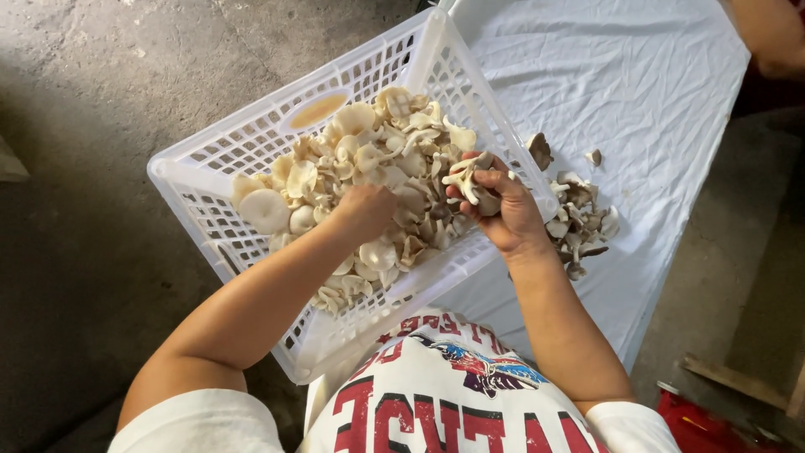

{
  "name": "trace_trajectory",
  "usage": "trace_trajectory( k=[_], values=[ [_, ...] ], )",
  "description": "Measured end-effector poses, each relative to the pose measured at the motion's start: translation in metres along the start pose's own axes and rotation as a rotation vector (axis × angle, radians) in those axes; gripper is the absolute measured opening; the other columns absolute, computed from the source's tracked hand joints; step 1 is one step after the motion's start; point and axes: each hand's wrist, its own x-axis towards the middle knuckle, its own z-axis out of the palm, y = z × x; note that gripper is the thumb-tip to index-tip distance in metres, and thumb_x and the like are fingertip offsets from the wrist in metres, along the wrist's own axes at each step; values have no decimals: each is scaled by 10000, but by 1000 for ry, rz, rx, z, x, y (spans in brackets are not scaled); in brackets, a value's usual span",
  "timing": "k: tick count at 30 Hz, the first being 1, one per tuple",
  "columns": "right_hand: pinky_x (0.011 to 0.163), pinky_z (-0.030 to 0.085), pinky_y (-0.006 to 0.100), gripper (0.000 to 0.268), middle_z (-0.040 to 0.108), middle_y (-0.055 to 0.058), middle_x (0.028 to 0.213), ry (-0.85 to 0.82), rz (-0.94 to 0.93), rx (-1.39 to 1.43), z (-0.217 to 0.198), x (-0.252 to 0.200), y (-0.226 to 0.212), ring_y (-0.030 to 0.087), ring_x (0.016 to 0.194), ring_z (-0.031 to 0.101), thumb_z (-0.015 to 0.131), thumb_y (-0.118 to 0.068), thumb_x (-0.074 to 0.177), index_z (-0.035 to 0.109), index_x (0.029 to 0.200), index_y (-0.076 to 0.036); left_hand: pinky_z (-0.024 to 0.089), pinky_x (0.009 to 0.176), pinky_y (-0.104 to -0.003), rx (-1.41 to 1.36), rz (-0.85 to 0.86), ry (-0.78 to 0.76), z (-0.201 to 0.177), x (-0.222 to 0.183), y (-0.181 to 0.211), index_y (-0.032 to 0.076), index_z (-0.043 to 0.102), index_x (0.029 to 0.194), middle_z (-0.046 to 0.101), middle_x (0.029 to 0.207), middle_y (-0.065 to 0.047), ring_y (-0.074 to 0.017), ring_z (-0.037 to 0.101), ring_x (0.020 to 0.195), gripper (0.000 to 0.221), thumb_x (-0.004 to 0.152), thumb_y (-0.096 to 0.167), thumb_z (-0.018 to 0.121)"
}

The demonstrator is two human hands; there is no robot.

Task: Sorting and inspecting mushrooms from a plastic crate and placing them on a table.

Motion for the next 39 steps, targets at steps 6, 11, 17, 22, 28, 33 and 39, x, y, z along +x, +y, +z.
trace_trajectory(
  k=[6, 11, 17, 22, 28, 33, 39],
  values=[
    [604, 684, 368, 337, 738, 253, 1113, -10, -16, 31, 2, -1, 1, 400, 868, 769, 658, -84, 892, 665, 1228, -61, 579, 604, -436, -491, -78, 86, -32, -3, -48, 139, 767, 841, 717, 729, -111, -354, 742, 710, 96, 798, 219, 735],
    [567, 680, 340, 293, 727, 266, 1152, -65, -10, -9, 25, -17, -5, 395, 863, 770, 660, -72, 879, 675, 1170, -46, 595, 740, -405, -933, -65, 99, -130, -53, -43, 51, 766, 1013, 754, 810, -153, -303, 726, 776, 209, 837, 146, 705],
    [518, 657, 303, 285, 730, 263, 1143, -146, -21, -121, 46, -31, -8, 348, 803, 774, 688, -53, 830, 669, 1109, 2, 646, 725, -281, -1592, 52, 176, -145, -57, -28, -60, 627, 1182, 721, 883, -170, -193, 736, 784, 322, 877, 9, 707],
    [506, 631, 312, 343, 728, 207, 894, -185, -57, -203, -2, -3, 11, 281, 705, 751, 685, 11, 820, 652, 1156, 70, 678, 732, -325, -1709, 183, 211, -135, -43, -5, -66, 627, 1139, 738, 893, -194, -227, 777, 792, 350, 855, 12, 814],
    [515, 593, 273, 334, 675, 151, 788, -175, -85, -198, 16, -13, 3, 204, 663, 706, 703, 22, 825, 659, 1155, 55, 683, 750, -350, -1768, 221, 226, -134, -40, 7, -61, 647, 1107, 745, 894, -189, -229, 784, 804, 328, 866, 70, 827],
    [597, 652, 313, 310, 723, 152, 952, -103, -52, 71, 7, -9, -3, 309, 827, 769, 677, -99, 884, 652, 1193, -82, 609, 713, -380, -1051, 2, 321, -95, -25, 15, 157, 771, 1010, 762, 832, -72, -246, 768, 797, 168, 889, 273, 775],
    [655, 652, 312, 333, 734, 168, 1038, -106, -53, 141, -18, 8, 4, 342, 891, 776, 630, -133, 930, 630, 1261, -103, 621, 751, -476, -480, 186, 149, -70, -32, 43, 155, 798, 1065, 756, 810, -187, -382, 760, 812, 204, 929, 175, 648]
  ],
)
